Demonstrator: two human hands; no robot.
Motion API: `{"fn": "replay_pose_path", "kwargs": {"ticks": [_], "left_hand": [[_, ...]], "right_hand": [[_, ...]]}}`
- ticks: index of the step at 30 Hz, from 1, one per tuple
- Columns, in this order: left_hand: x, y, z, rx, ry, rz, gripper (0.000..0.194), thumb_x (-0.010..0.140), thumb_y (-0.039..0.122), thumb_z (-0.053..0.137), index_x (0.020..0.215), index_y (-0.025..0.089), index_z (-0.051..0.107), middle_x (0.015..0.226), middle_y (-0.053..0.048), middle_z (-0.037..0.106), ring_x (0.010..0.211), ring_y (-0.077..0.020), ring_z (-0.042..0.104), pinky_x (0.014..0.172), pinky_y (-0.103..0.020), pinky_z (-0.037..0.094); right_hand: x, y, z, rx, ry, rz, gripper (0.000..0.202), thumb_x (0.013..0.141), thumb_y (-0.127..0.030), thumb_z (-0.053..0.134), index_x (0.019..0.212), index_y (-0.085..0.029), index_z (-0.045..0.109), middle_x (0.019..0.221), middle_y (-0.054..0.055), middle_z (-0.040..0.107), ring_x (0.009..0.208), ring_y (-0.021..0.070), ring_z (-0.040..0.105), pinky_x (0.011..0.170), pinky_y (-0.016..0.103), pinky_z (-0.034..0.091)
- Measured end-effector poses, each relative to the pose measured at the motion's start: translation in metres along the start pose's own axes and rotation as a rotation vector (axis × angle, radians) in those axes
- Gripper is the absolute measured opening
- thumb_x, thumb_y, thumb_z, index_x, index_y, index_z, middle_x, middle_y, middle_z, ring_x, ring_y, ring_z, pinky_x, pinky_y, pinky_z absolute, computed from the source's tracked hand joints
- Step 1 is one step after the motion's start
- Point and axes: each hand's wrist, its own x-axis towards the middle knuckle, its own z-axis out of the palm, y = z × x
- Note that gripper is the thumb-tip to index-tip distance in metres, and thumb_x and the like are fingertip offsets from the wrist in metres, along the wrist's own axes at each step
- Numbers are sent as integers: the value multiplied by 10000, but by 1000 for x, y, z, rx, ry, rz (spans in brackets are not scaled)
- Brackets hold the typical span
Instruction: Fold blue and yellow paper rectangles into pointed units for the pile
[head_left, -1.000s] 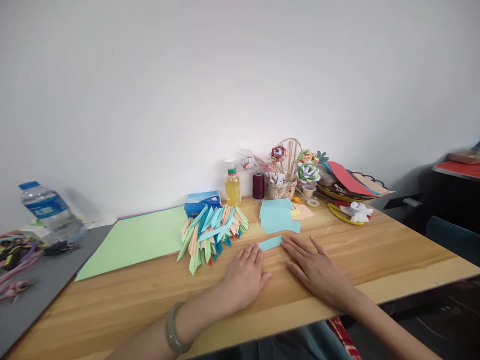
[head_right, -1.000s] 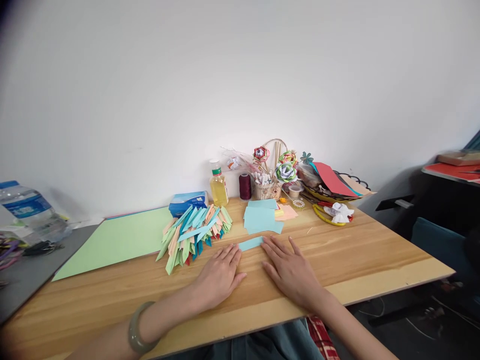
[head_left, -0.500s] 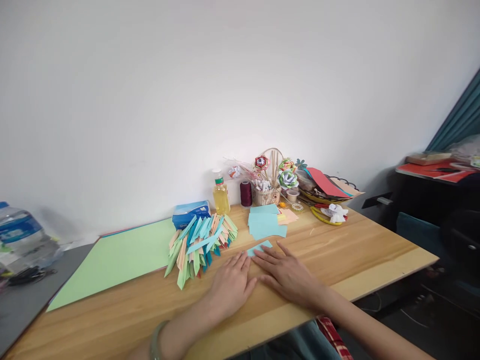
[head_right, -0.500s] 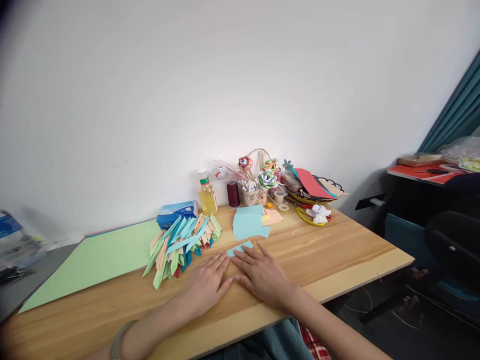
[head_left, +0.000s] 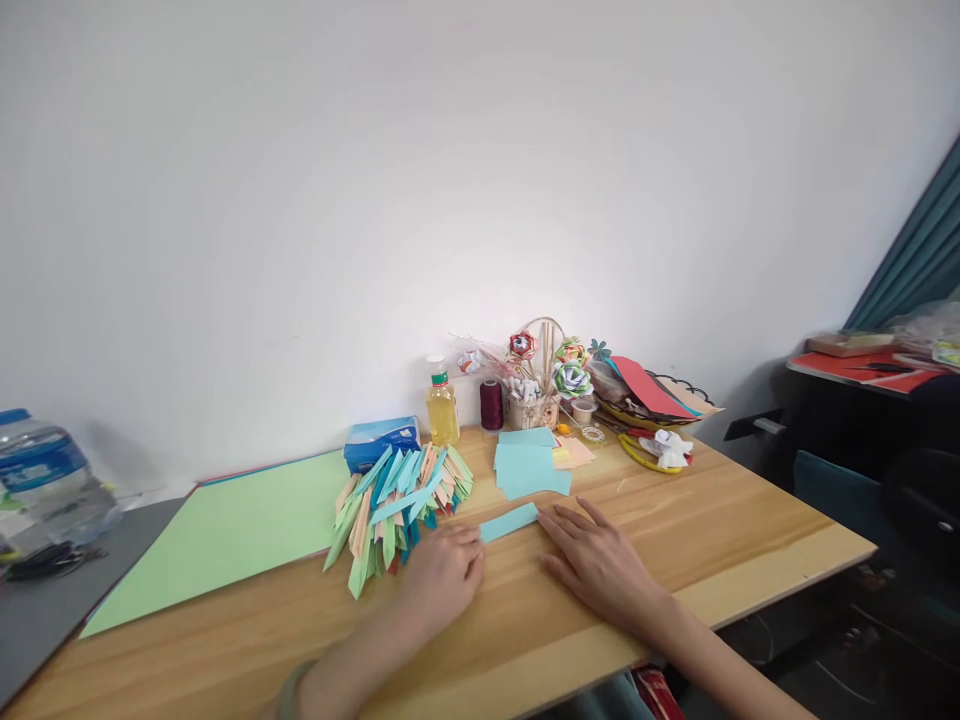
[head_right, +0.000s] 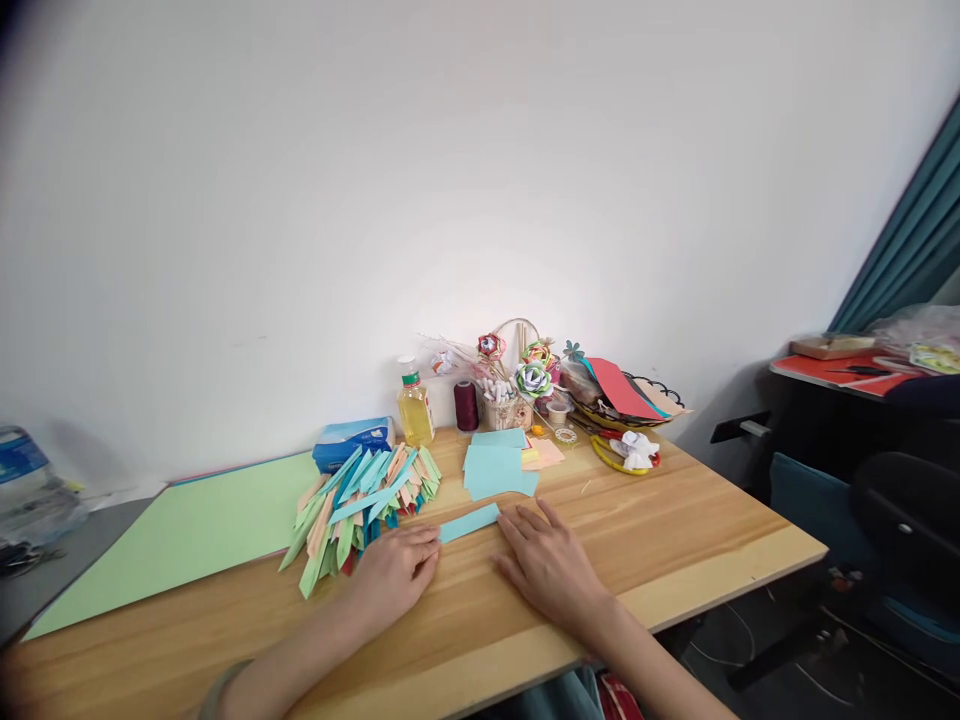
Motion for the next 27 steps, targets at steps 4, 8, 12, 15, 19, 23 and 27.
{"fn": "replay_pose_path", "kwargs": {"ticks": [4, 8, 12, 15, 19, 23, 27], "left_hand": [[2, -4, 2, -20, 29, 52, 283, 833, 135, 444, 907, 190, 711, 1043, -25, 683, 970, -191, 638, 889, -352, 512], [1, -7, 5, -17, 21, 108, 279, 841, 138, 443, 917, 191, 706, 1053, -15, 680, 969, -193, 636, 898, -357, 506], [0, -6, 7, 24, 94, 117, 272, 849, 143, 437, 922, 186, 696, 1049, -27, 680, 982, -208, 622, 869, -373, 518], [0, -4, 5, 37, 243, 149, 300, 866, 134, 398, 934, 168, 688, 1033, -53, 679, 1000, -222, 595, 861, -380, 511], [0, 3, 1, -15, 236, 47, 310, 887, 172, 389, 986, 176, 683, 807, -53, 696, 813, -208, 609, 697, -332, 527], [-2, 9, -2, -44, 63, -76, 322, 853, 198, 462, 1126, 196, 633, 827, -53, 700, 743, -202, 633, 652, -309, 510], [-2, 11, -4, -113, -40, -148, 369, 858, 215, 453, 1205, 207, 579, 847, -44, 699, 755, -197, 637, 690, -310, 495]], "right_hand": [[17, -4, -2, -2, -6, 51, 329, 923, -268, 356, 1133, -165, 587, 966, 105, 680, 938, 254, 606, 843, 411, 463], [36, -2, 0, 36, -50, 182, 389, 862, -275, 473, 1223, -138, 523, 1098, 142, 595, 1001, 285, 561, 801, 384, 470], [46, 8, 9, 286, -124, 209, 322, 766, -212, 556, 1078, -164, 621, 956, 94, 613, 922, 246, 570, 783, 334, 449], [47, 11, 15, 526, -122, 290, 215, 719, -161, 537, 899, -152, 653, 776, 39, 622, 728, 179, 580, 656, 268, 434], [42, 0, 13, 574, -86, 334, 168, 755, -165, 457, 746, -148, 624, 700, 31, 621, 664, 166, 572, 590, 254, 416], [36, -18, 6, 399, 7, 271, 243, 758, -181, 511, 971, -147, 622, 1021, 102, 630, 944, 248, 564, 789, 340, 439], [36, -24, 6, 272, -41, 220, 409, 741, -169, 556, 1149, -145, 568, 1128, 128, 598, 1085, 297, 500, 889, 393, 403]]}}
